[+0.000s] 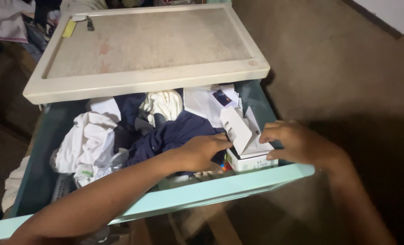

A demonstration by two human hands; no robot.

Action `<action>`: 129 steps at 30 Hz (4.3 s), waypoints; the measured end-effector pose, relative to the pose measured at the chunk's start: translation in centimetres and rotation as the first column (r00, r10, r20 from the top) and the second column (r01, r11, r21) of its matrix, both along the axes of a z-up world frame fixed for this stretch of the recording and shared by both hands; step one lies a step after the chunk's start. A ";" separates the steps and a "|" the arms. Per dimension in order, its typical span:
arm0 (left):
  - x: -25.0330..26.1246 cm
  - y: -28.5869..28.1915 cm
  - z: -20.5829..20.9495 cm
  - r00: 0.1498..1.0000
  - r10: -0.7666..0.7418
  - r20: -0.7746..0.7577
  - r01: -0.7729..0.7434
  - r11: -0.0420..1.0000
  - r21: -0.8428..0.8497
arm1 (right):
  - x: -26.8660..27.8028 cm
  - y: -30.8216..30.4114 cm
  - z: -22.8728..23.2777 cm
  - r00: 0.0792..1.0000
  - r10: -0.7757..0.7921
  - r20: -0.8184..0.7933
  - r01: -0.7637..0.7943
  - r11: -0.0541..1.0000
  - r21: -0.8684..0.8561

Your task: The person opens a drawer and removes various items including a watch box, papers, and toys, placing them on the drawer lid. They continue to sort through the drawer contents, moving clothes and small objects around.

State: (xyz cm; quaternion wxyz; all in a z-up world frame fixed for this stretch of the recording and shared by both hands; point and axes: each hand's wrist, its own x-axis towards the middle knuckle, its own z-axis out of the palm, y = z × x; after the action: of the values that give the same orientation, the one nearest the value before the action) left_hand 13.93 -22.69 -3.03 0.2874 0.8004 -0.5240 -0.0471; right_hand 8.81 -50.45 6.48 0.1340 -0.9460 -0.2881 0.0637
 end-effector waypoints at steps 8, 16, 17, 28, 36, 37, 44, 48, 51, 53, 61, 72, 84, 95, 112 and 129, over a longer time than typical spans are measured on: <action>1.9 0.6 -1.4 0.997 0.036 0.068 -0.061 0.912 0.406 | -0.3 2.7 -0.3 0.999 -0.008 0.048 0.017 0.983 -0.184; 1.5 -0.3 0.6 0.958 0.278 -0.070 -0.237 0.906 0.351 | -0.5 2.6 -0.9 0.989 -0.071 0.127 0.093 0.980 -0.174; 1.5 -0.5 1.2 0.948 0.305 -0.096 -0.270 0.924 0.270 | -0.5 2.6 -1.0 0.990 -0.081 0.117 0.101 0.980 -0.174; 1.1 -1.4 2.6 0.903 -0.013 0.430 -0.008 0.999 0.047 | -0.2 1.7 -2.3 0.977 -0.102 0.186 0.105 0.995 -0.002; 0.6 -2.5 -0.9 0.932 -0.012 0.363 0.024 0.999 -0.029 | -0.4 1.6 -2.9 0.980 -0.135 0.144 0.130 0.990 0.047; 0.7 -2.8 -1.1 0.923 -0.006 0.384 0.016 1.000 -0.025 | -0.4 1.6 -2.8 0.983 -0.117 0.143 0.109 0.992 0.063; 1.2 -2.7 -2.2 0.978 0.075 0.194 -0.046 0.988 -0.148 | 0.7 3.3 -3.5 0.990 -0.031 0.136 0.043 0.995 -0.086; 1.4 -2.3 -2.3 0.978 0.064 0.196 -0.016 0.971 -0.238 | 0.9 5.4 -3.5 0.990 -0.030 0.141 0.056 0.981 -0.183; 1.8 -2.1 -1.9 0.981 0.028 0.190 0.033 0.951 -0.309 | 0.0 5.3 -1.9 0.977 -0.007 0.215 0.016 0.999 -0.042; 2.1 -1.8 -1.6 0.999 0.036 0.026 -0.026 0.955 -0.297 | -0.9 4.9 -0.3 0.981 -0.039 0.192 0.033 0.999 0.034; 4.1 0.4 0.8 0.996 0.087 0.035 -0.064 0.905 -0.421 | -4.2 2.6 8.0 0.917 -0.388 -0.095 0.372 0.916 -0.153; 6.5 5.0 6.5 0.699 -0.239 -0.674 -0.393 0.659 -0.641 | -0.6 1.3 8.3 0.844 0.128 0.521 -0.248 0.954 0.169; 12.9 11.9 7.5 0.905 0.066 -0.420 -0.418 0.314 -0.852 | 15.6 7.9 3.0 0.700 -0.001 0.714 -0.419 0.809 0.411; 15.7 13.6 3.6 0.822 0.395 -0.409 -0.549 0.364 -0.752 | 22.4 7.6 3.0 0.989 0.132 -0.072 -0.081 0.869 0.488; 14.1 11.8 4.6 0.700 0.707 -0.099 -0.510 0.398 -0.762 | 28.3 10.3 4.3 0.990 -0.090 0.104 -0.043 0.513 0.857; 15.4 12.4 4.0 0.448 0.884 0.134 -0.530 0.383 -0.757 | 32.8 8.7 -0.9 0.805 -0.276 -0.525 0.585 0.222 0.780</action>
State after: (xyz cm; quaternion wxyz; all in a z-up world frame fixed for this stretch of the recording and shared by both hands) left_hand 29.28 -10.29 0.96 0.3657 0.7838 -0.1452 0.4805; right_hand 41.64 -41.73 5.59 0.6881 -0.7249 0.0258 -0.0179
